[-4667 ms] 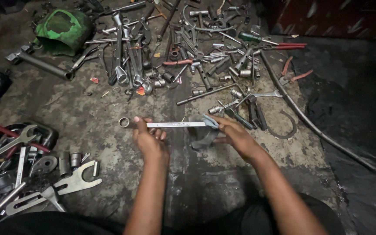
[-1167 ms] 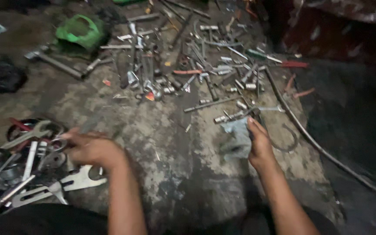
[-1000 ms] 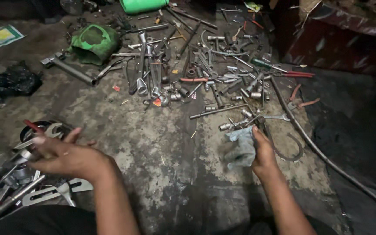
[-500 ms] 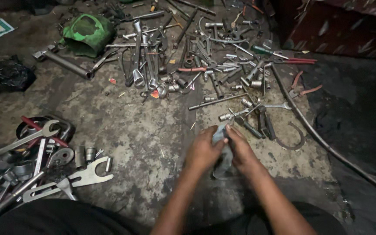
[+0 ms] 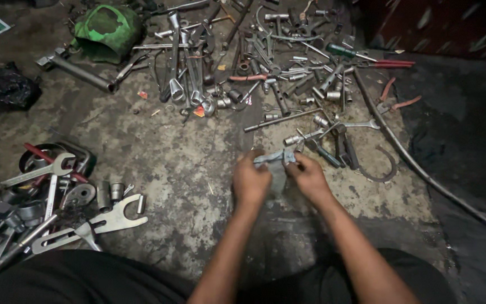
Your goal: The person wipes various wrenches, ratchets, and sockets with a cloth and organizes them on the floor.
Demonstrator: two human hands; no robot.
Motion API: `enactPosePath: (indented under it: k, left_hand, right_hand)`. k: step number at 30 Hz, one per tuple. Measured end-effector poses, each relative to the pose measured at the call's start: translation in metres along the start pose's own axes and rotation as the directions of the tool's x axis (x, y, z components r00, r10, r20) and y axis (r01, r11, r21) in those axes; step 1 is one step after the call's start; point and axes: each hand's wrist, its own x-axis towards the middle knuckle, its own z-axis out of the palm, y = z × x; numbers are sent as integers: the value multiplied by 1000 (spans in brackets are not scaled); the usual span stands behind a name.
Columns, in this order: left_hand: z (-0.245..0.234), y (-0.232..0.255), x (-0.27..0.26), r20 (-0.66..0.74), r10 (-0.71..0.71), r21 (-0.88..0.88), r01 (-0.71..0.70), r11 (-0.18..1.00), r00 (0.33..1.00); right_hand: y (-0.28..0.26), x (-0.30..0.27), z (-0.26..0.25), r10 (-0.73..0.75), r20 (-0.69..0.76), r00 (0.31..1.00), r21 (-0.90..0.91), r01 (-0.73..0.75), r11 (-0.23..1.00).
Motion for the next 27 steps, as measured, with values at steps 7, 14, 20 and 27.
enactPosePath:
  k: [7,14,20,27]
  left_hand:
    - [13,-29,6,81,-53,-133,63,989,995]
    - [53,-81,3,471,-175,-177,287,942,865]
    - [44,-59,17,350,-173,-526,346,777,920]
    - [17,-10,9,371,-262,-762,454,462,891]
  right_hand:
    - [-5,3,-4,23,98,995,211,-43,977]
    - [-39,-9,-3,65,-24,998,147,-61,987]
    - [-45,-8,-8,-131,-121,984,64,140,988]
    - [-24,-1,-12,100,2,995,450,-90,889]
